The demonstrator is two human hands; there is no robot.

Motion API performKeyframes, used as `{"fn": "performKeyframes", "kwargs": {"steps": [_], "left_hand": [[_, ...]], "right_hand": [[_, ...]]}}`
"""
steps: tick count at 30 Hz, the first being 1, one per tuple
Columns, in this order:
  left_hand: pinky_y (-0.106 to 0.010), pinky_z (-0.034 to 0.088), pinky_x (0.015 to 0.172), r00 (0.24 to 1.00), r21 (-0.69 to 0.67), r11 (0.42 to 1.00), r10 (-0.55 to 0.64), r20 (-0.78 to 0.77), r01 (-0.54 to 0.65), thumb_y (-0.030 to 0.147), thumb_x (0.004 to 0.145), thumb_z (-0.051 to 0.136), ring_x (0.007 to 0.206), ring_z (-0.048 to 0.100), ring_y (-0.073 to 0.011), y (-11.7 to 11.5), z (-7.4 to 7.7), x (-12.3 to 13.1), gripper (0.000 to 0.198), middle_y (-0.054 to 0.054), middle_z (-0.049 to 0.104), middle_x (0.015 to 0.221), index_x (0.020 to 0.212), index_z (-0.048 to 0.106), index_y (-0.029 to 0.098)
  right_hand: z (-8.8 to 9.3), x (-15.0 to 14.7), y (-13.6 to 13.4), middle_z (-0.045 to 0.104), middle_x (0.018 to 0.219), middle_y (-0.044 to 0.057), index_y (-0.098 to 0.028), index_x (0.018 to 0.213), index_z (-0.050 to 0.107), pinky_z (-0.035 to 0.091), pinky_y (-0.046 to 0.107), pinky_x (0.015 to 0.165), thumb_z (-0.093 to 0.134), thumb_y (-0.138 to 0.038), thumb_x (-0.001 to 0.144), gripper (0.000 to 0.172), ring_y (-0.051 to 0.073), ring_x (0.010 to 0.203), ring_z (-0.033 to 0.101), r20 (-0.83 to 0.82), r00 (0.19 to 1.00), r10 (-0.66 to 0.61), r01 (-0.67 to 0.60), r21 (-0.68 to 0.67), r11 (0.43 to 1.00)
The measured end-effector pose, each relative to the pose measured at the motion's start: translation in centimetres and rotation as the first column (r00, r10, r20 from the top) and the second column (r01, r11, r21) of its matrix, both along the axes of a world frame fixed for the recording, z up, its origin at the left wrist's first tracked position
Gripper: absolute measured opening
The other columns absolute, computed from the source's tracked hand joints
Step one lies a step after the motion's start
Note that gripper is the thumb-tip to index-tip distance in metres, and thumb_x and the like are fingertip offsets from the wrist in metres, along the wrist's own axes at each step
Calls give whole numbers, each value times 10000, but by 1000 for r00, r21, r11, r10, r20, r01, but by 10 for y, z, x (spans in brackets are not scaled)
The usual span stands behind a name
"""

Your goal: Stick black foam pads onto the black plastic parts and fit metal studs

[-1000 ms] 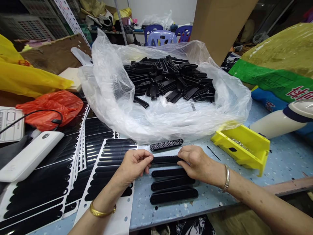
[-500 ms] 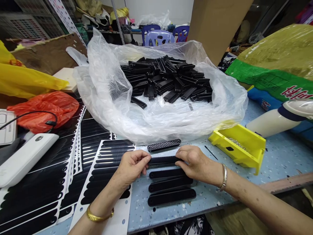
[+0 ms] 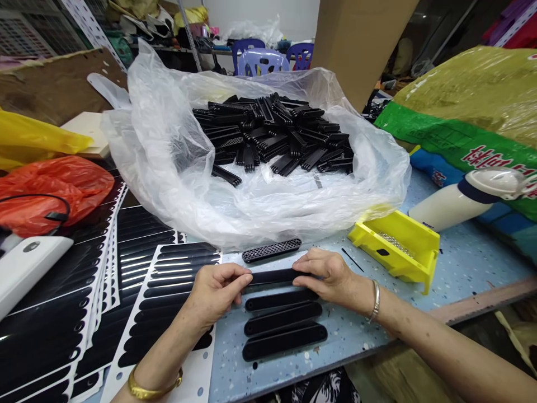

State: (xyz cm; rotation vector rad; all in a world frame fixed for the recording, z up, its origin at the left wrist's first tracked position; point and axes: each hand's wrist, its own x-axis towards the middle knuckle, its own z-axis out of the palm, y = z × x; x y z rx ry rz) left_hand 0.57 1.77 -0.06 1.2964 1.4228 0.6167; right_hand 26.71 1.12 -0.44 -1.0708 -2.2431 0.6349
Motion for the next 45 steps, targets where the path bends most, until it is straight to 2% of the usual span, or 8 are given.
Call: {"fn": "performKeyframes", "kwargs": {"steps": [6, 13, 25, 35, 38, 41, 45], "left_hand": [[-163, 349, 321, 999, 2, 999, -40, -4, 40, 424, 702, 671, 306, 443, -70, 2, -2, -3, 321, 10, 574, 412, 796, 740, 126], [-164, 361, 316, 999, -2, 999, -33, 9, 33, 425, 687, 681, 304, 449, -72, 2, -3, -4, 320, 9, 579, 412, 781, 742, 125], [-171, 373, 319, 1000, -33, 999, -12, 18, 12, 442, 658, 693, 303, 465, -82, 3, -1, -3, 343, 5, 585, 400, 780, 742, 125], [-179, 379, 324, 1000, -29, 1000, -9, 9, 9, 446, 648, 688, 308, 466, -87, 4, -3, -2, 349, 5, 585, 402, 777, 739, 126], [-184, 380, 325, 1000, -25, 1000, -3, 20, 4, 446, 638, 689, 316, 475, -95, 4, -1, 0, 349, 4, 581, 400, 771, 738, 127], [-182, 364, 319, 1000, -30, 999, 12, 16, -12, 454, 626, 683, 302, 454, -88, 3, 1, 2, 357, 8, 569, 387, 755, 735, 125], [-177, 349, 312, 999, -34, 999, 36, 17, -36, 460, 605, 681, 301, 447, -85, 2, 6, 4, 362, 13, 562, 385, 733, 727, 125]], "right_hand": [[-5, 1, 2, 741, 853, 61, -201, 961, 756, 552, 286, 699, 674, -372, 851, 219, 170, 776, 665, -144, 989, -21, 13, -58, 998], [-9, 1, 3, 727, 803, 64, -188, 922, 775, 554, 270, 646, 725, -421, 792, 271, 169, 726, 671, -224, 969, -105, 68, -166, 984], [-10, 2, -2, 735, 853, 74, -175, 990, 755, 539, 278, 685, 681, -316, 851, 212, 165, 756, 654, -186, 982, -43, 37, -36, 999], [-12, 5, 0, 726, 841, 60, -183, 888, 755, 550, 293, 709, 758, -328, 759, 195, 171, 765, 674, -260, 954, -146, 83, -241, 967], [-3, 11, -1, 727, 853, 60, -175, 920, 742, 551, 292, 668, 774, -320, 729, 242, 163, 711, 663, -216, 953, -211, 149, -269, 951], [7, 20, -6, 722, 836, 60, -160, 926, 730, 536, 271, 617, 762, -302, 727, 247, 151, 662, 644, -155, 938, -309, 268, -236, 934], [8, 17, -16, 646, 601, 20, -144, 835, 731, 448, 242, 506, 640, -332, 818, 209, 131, 533, 572, -22, 886, -463, 454, -170, 875]]}}
